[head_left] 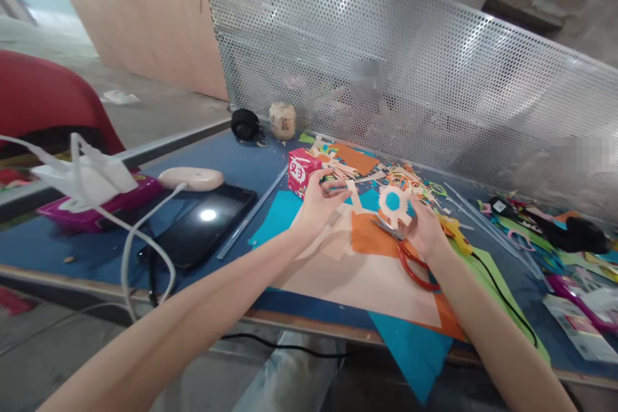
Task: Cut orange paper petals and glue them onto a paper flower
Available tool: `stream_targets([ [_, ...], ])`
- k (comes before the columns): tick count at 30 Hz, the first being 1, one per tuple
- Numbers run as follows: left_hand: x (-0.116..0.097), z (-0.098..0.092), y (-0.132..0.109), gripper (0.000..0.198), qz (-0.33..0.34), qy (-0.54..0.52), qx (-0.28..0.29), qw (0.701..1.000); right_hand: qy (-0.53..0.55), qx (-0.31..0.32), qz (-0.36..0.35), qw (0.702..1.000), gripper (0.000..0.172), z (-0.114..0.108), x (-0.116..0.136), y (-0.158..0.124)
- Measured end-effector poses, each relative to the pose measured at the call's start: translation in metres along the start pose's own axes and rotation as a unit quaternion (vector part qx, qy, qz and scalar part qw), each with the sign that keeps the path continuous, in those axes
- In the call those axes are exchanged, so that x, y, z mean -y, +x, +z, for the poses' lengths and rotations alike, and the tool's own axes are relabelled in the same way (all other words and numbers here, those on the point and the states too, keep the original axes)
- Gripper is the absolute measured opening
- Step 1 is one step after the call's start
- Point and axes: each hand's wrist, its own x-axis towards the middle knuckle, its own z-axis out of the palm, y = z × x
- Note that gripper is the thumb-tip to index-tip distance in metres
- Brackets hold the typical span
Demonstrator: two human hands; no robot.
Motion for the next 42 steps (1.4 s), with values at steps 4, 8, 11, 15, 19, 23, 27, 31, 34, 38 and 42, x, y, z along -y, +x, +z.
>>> stream_targets([
  [4,-0.003,0.004,-0.006,0.058,-0.042,0.005,0.018,0.999,0.045,0.031,0.028,0.998,0.037,0.004,0.004,-0.003],
  [8,-0.006,0.007,-0.012,0.059,-0.059,0.049,0.039,0.996,0.060,0.039,0.042,0.997,0.045,-0.004,0.000,-0.011],
  [11,-0.007,0.007,-0.014,0.055,-0.054,0.071,0.072,0.993,0.058,0.032,0.032,0.997,0.046,-0.009,-0.002,-0.014],
  [15,-0.008,0.004,-0.014,0.059,-0.006,0.140,0.125,0.982,-0.038,0.060,-0.025,0.997,0.047,-0.013,0.000,-0.013],
  [19,-0.010,0.005,-0.019,0.066,0.052,0.201,0.161,0.965,-0.110,0.096,-0.051,0.988,0.048,-0.016,0.002,-0.015],
  [23,-0.011,0.008,-0.028,0.068,0.035,0.208,0.208,0.955,-0.148,0.103,-0.077,0.981,0.045,-0.018,0.003,-0.016],
  [27,-0.013,0.011,-0.034,0.082,-0.020,0.194,0.230,0.953,-0.154,0.096,-0.083,0.980,0.044,-0.018,0.004,-0.015],
  [31,-0.014,0.012,-0.034,0.089,-0.047,0.177,0.222,0.958,-0.150,0.101,-0.083,0.980,0.043,-0.018,0.004,-0.014],
  [34,-0.016,0.013,-0.034,0.090,-0.065,0.147,0.217,0.963,-0.163,0.095,-0.082,0.979,0.042,-0.018,0.004,-0.014],
  [38,-0.019,0.015,-0.037,0.088,-0.083,0.134,0.214,0.964,-0.163,0.082,-0.082,0.980,0.042,-0.018,0.004,-0.015],
  [42,-0.021,0.016,-0.038,0.083,-0.079,0.140,0.214,0.963,-0.144,0.084,-0.079,0.983,0.043,-0.018,0.004,-0.015],
])
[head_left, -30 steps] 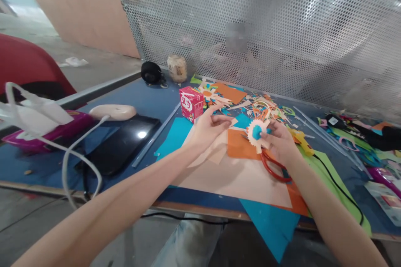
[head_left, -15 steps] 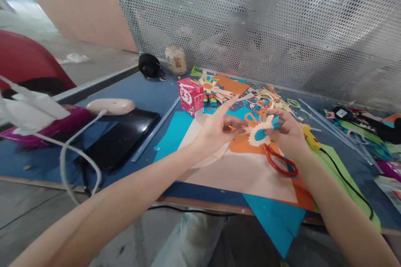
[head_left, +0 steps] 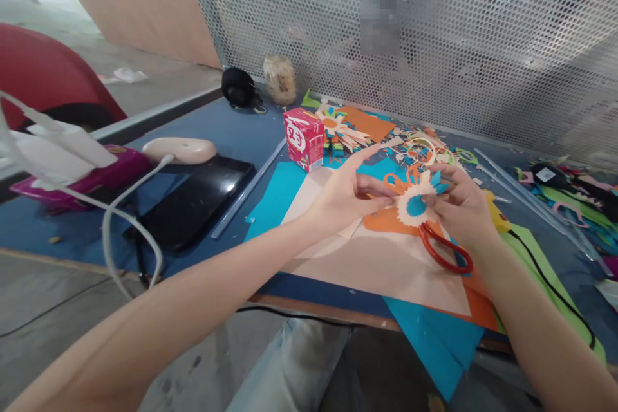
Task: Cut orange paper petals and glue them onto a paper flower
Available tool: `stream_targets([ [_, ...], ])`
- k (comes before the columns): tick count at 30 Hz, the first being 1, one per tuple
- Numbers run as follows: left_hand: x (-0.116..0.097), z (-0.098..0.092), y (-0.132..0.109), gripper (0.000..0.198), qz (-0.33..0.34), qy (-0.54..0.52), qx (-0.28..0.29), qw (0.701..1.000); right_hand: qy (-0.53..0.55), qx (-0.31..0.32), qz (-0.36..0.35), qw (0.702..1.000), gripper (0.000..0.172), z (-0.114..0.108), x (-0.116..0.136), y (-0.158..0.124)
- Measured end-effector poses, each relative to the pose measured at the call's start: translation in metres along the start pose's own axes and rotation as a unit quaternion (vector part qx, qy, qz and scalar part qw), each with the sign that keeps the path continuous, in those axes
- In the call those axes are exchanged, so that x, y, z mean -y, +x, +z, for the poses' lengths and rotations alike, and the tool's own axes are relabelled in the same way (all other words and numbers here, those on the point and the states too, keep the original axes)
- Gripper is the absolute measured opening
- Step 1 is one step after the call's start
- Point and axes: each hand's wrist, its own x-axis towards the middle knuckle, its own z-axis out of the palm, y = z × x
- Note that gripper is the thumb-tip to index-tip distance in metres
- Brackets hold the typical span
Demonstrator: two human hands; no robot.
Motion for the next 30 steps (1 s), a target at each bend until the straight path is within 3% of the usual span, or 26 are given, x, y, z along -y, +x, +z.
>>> stream_targets([
  [14,0.001,-0.002,0.003,0.082,-0.028,-0.061,0.021,0.998,-0.037,-0.023,0.003,0.999,0.046,0.002,0.008,-0.004],
  [21,0.006,-0.004,0.005,0.077,-0.051,-0.077,0.025,0.995,-0.065,-0.030,-0.033,0.997,0.044,0.004,0.010,-0.006],
  [30,0.001,-0.002,0.004,0.074,-0.063,-0.029,0.017,0.997,-0.075,-0.006,-0.060,0.995,0.041,0.008,0.012,-0.011],
])
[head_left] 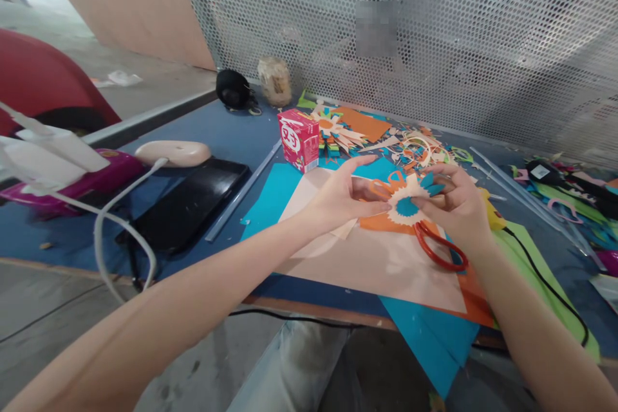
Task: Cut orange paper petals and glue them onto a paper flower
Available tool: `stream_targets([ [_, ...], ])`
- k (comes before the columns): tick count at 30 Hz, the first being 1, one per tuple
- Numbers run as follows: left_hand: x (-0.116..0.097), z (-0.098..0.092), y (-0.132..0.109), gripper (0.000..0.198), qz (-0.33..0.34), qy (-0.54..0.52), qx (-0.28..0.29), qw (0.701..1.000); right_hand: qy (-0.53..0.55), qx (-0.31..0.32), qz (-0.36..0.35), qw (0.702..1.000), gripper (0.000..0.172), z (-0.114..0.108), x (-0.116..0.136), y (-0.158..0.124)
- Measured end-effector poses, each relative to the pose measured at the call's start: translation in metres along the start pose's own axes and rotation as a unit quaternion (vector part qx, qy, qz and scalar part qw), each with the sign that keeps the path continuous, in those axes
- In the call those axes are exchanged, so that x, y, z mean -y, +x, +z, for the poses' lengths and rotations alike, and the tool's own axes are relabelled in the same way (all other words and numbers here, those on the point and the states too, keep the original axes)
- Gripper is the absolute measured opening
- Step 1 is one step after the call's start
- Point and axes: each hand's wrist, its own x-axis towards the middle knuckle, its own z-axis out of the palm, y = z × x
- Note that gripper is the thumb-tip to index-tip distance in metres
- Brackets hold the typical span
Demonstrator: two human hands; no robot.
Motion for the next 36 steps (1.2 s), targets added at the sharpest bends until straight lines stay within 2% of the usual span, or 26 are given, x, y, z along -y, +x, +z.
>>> stream_targets([
  [3,-0.003,0.003,-0.001,0.072,-0.003,0.015,-0.005,1.000,-0.001,0.013,-0.015,1.000,0.042,0.001,-0.001,-0.001],
  [6,-0.005,0.004,-0.003,0.073,0.022,0.078,-0.005,0.997,-0.031,0.022,-0.043,0.998,0.041,0.001,-0.002,-0.003],
  [8,-0.005,0.002,-0.006,0.072,0.082,0.138,-0.014,0.987,-0.090,0.021,-0.097,0.991,0.033,-0.001,-0.001,-0.004],
  [9,-0.004,0.001,-0.007,0.069,0.131,0.178,-0.017,0.975,-0.133,0.021,-0.147,0.980,0.027,-0.003,0.000,-0.004],
  [11,-0.003,-0.003,-0.009,0.058,0.262,0.281,-0.009,0.923,-0.220,0.022,-0.297,0.929,0.020,-0.006,0.004,-0.005],
  [13,-0.003,-0.007,-0.012,0.039,0.395,0.389,0.012,0.832,-0.282,0.026,-0.439,0.853,0.019,-0.009,0.009,-0.007],
  [15,-0.003,-0.011,-0.015,0.022,0.478,0.462,0.014,0.747,-0.317,0.026,-0.516,0.795,0.017,-0.011,0.014,-0.009],
  [17,-0.004,-0.014,-0.017,0.014,0.520,0.497,-0.005,0.695,-0.336,0.017,-0.537,0.773,0.013,-0.013,0.016,-0.011],
  [20,-0.003,-0.018,-0.017,0.018,0.560,0.506,-0.015,0.656,-0.333,0.015,-0.552,0.764,0.013,-0.013,0.015,-0.013],
  [23,-0.001,-0.021,-0.014,0.041,0.590,0.501,0.000,0.634,-0.328,0.020,-0.556,0.763,0.016,-0.013,0.013,-0.012],
  [26,0.001,-0.023,-0.012,0.066,0.593,0.500,0.017,0.631,-0.325,0.023,-0.557,0.764,0.015,-0.015,0.010,-0.012],
  [33,0.005,-0.021,-0.011,0.071,0.569,0.502,0.040,0.650,-0.305,0.039,-0.545,0.780,0.024,-0.018,-0.001,-0.012],
  [36,0.009,-0.020,-0.010,0.074,0.566,0.507,0.040,0.648,-0.299,0.045,-0.544,0.783,0.028,-0.017,0.000,-0.011],
])
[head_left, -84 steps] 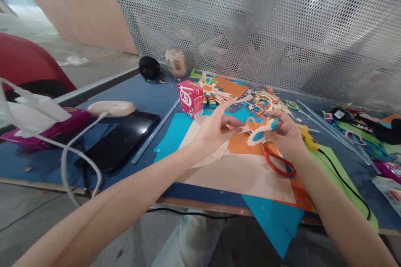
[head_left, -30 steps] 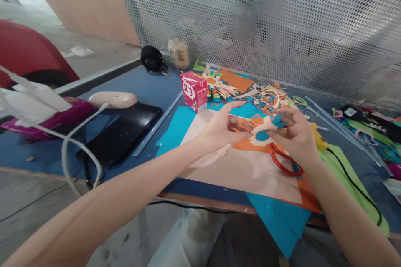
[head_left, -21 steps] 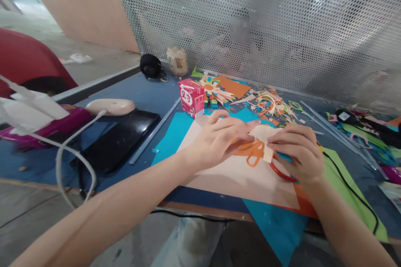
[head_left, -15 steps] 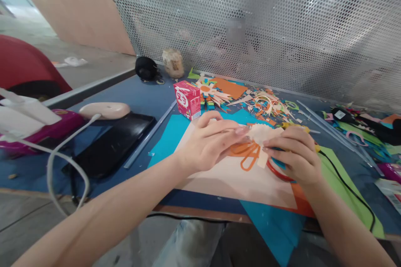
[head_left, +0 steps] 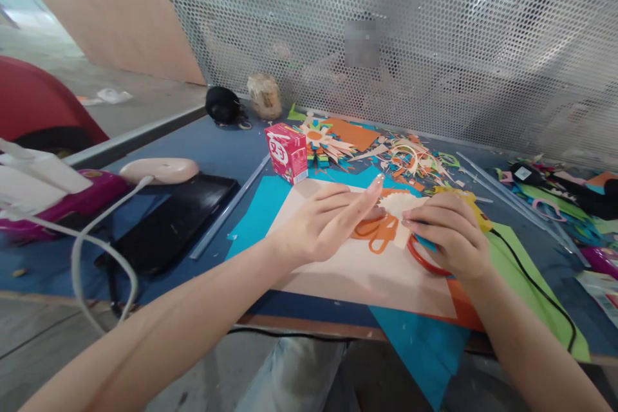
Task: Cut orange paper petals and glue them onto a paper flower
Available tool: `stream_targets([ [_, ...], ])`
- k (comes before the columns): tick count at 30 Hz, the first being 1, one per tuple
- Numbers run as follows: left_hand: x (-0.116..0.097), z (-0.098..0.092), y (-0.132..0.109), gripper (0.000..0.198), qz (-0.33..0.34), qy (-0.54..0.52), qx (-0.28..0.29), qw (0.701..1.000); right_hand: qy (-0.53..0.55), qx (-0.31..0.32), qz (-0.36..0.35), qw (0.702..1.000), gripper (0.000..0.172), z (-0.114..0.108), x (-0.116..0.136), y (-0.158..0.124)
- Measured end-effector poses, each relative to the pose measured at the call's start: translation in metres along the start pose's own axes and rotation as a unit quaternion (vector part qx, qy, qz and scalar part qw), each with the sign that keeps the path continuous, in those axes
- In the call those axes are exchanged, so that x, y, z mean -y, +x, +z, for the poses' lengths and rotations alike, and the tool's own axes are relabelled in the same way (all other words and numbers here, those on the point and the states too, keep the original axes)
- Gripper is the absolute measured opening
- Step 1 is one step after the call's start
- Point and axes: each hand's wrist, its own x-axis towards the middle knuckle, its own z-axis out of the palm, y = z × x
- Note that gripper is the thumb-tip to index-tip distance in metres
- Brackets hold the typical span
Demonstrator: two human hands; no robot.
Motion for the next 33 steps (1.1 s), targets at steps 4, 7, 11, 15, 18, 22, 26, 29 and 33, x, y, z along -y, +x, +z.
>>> stream_targets([
  [4,-0.003,-0.001,0.003,0.081,-0.019,0.049,0.002,0.999,0.024,-0.023,0.054,0.998,0.027,0.004,0.000,0.005],
  [7,-0.004,-0.008,0.013,0.086,-0.075,0.094,-0.057,0.991,0.096,-0.058,0.198,0.974,0.023,0.013,0.000,0.004],
  [11,0.004,-0.012,0.022,0.112,-0.121,-0.046,-0.197,0.972,0.225,-0.137,0.488,0.832,0.015,0.027,0.001,-0.002],
  [15,0.015,0.003,0.015,0.105,-0.252,-0.260,-0.210,0.908,0.352,-0.177,0.579,0.713,0.022,0.034,0.004,0.000],
  [18,0.015,0.018,0.007,0.101,-0.366,-0.352,-0.201,0.838,0.403,-0.190,0.577,0.684,0.023,0.036,0.006,0.002],
  [22,0.006,0.026,0.006,0.093,-0.401,-0.357,-0.176,0.825,0.404,-0.167,0.576,0.691,0.023,0.039,0.007,-0.001],
  [26,-0.002,0.021,0.010,0.082,-0.293,-0.295,-0.188,0.890,0.408,-0.146,0.519,0.737,0.021,0.038,0.007,-0.004],
  [29,-0.009,0.009,0.011,0.073,-0.160,-0.175,-0.184,0.954,0.416,-0.132,0.414,0.799,0.014,0.033,0.009,0.001],
  [33,-0.019,-0.009,0.007,0.022,-0.021,0.013,-0.062,0.998,0.434,-0.109,0.294,0.845,0.013,0.027,0.011,0.007],
])
